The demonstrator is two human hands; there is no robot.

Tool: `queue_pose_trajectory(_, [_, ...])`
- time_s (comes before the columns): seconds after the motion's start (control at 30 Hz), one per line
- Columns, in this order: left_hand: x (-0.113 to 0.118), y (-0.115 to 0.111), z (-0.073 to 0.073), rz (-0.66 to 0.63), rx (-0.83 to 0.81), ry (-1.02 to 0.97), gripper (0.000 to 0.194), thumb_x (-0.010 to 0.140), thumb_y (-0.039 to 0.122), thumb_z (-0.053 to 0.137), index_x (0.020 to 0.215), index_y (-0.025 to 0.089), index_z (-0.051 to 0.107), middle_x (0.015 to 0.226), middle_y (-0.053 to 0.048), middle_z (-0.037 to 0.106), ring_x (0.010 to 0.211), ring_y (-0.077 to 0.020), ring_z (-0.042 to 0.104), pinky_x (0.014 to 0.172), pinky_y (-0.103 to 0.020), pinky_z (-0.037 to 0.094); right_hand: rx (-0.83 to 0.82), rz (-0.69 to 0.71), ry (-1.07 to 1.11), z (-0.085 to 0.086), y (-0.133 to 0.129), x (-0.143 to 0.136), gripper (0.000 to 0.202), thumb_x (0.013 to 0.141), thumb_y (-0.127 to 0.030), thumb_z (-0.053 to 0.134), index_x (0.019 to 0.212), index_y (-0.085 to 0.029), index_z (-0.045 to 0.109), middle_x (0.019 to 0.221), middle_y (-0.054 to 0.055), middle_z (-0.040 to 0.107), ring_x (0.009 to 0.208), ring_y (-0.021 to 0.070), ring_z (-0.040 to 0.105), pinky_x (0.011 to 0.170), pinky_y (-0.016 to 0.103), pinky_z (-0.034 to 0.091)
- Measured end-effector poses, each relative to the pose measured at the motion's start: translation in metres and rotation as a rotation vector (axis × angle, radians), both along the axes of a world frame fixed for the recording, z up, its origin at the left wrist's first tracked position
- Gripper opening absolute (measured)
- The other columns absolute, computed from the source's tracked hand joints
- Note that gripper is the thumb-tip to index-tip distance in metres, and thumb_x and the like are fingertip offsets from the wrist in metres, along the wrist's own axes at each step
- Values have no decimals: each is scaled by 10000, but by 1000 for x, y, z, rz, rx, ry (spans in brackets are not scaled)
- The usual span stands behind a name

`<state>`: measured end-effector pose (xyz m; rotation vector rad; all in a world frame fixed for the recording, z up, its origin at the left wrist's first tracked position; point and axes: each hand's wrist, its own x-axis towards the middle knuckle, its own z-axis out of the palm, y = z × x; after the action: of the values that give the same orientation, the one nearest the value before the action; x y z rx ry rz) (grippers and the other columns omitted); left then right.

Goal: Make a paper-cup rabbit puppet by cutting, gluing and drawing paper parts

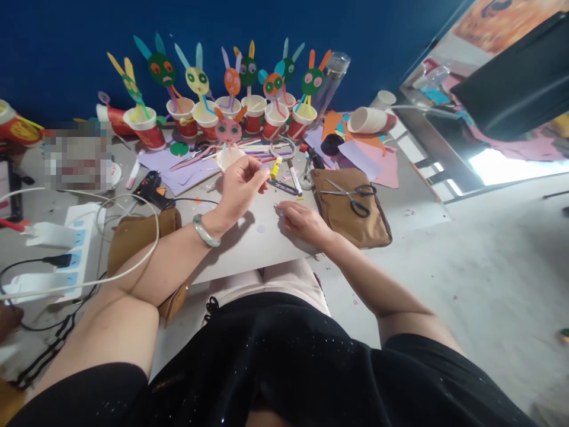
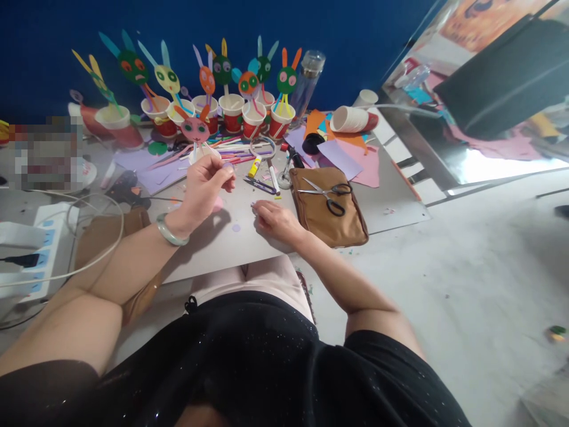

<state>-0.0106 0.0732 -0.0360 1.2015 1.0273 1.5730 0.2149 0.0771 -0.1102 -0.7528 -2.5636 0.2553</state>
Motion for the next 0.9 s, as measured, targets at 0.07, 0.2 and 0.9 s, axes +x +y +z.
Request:
queue_pose_trajectory(0.07, [1,0,-1,6,-9,-4,255,879,173,710,717,211,517,596,59,627,494,-60,592,500,-174,518,9,-38,13,0,-9,5,225,917,-119,512,1070,-216,645,1184,134,767,1215,267,706,1000,454,619])
queue_pose_trajectory(0.2, [1,-1,0,-4,-19,-9,244,868,166,715,712,208,533,601,57,637,498,-57,599,493,-162,514,-50,-49,18,1,-19,11,153,919,-145,522,969,-218,648,1187,135,775,1211,272,712,1007,452,617])
queue_pose_trajectory(0.9, [1,-2,0,-4,-15,-6,236,850,159,725,704,198,543,594,57,628,491,-53,582,504,-166,505,-120,-151,89,1,14,-31,247,901,-159,524,1121,-208,625,1215,160,725,1146,293,677,976,442,553])
